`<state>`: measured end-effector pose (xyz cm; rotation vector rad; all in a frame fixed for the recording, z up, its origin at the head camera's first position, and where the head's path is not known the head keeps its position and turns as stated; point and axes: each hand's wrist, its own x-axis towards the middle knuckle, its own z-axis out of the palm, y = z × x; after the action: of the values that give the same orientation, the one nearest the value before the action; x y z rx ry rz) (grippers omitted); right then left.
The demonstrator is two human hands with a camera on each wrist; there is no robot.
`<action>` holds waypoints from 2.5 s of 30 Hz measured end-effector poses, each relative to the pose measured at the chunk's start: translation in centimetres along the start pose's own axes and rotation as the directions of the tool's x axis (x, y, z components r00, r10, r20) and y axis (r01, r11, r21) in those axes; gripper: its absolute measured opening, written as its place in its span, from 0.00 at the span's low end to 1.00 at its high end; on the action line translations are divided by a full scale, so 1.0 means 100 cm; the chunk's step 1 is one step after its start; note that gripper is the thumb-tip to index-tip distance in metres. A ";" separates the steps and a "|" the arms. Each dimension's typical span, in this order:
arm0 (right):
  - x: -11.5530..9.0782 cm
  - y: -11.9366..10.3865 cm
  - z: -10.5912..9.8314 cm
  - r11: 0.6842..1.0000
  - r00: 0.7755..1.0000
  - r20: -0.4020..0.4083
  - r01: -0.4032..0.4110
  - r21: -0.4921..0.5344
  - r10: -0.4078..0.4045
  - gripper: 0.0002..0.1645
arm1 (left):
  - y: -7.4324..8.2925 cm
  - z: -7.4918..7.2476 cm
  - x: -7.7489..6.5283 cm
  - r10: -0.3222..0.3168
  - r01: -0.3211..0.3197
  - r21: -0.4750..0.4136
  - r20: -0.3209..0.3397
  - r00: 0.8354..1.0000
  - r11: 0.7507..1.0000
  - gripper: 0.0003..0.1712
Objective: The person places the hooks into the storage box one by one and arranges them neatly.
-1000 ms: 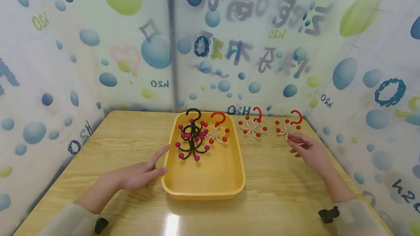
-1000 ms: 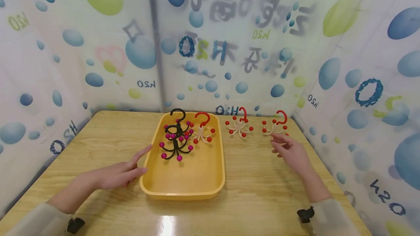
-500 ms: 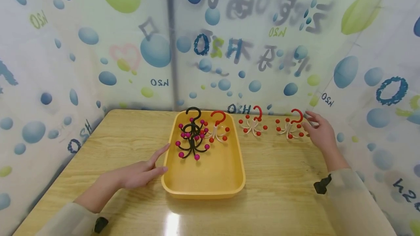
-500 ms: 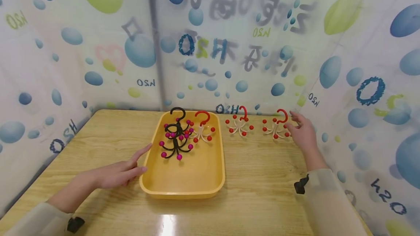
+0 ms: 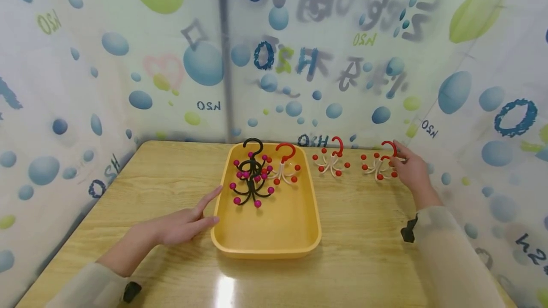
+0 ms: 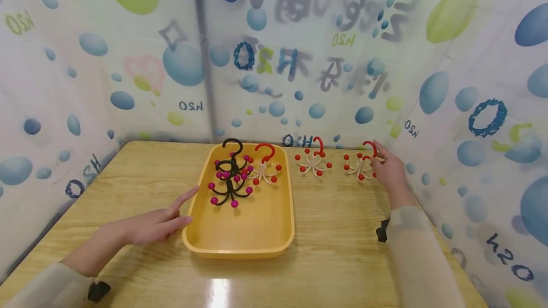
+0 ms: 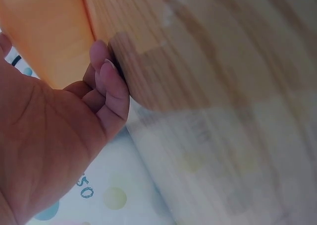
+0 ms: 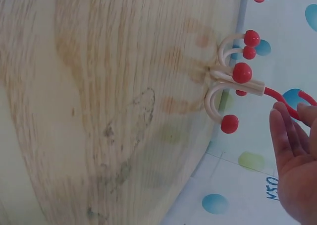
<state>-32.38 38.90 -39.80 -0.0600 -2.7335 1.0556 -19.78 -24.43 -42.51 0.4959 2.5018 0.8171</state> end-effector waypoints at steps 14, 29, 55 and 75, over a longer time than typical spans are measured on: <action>-0.008 0.000 0.010 0.998 0.986 -0.164 0.013 0.060 -0.003 0.30 | 0.001 -0.001 0.000 0.015 -0.015 0.000 0.000 1.000 1.000 0.47; -0.056 -0.012 -0.001 0.996 0.991 -0.126 0.058 0.063 -0.050 0.31 | 0.001 0.000 -0.002 0.004 -0.004 -0.003 -0.007 1.000 1.000 0.48; -0.127 -0.128 0.016 0.841 0.872 -0.179 0.488 0.234 -0.456 0.26 | 0.001 -0.001 -0.002 0.004 -0.004 0.006 -0.001 1.000 1.000 0.48; -0.114 -0.184 0.086 0.765 0.843 -0.019 0.496 0.410 -0.537 0.25 | 0.002 -0.001 -0.001 0.027 -0.027 0.008 -0.016 0.999 1.000 0.48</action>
<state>-22.34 18.26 -35.78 0.7894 -2.3148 1.4238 -19.70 -24.39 -42.31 0.5289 2.5192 0.8255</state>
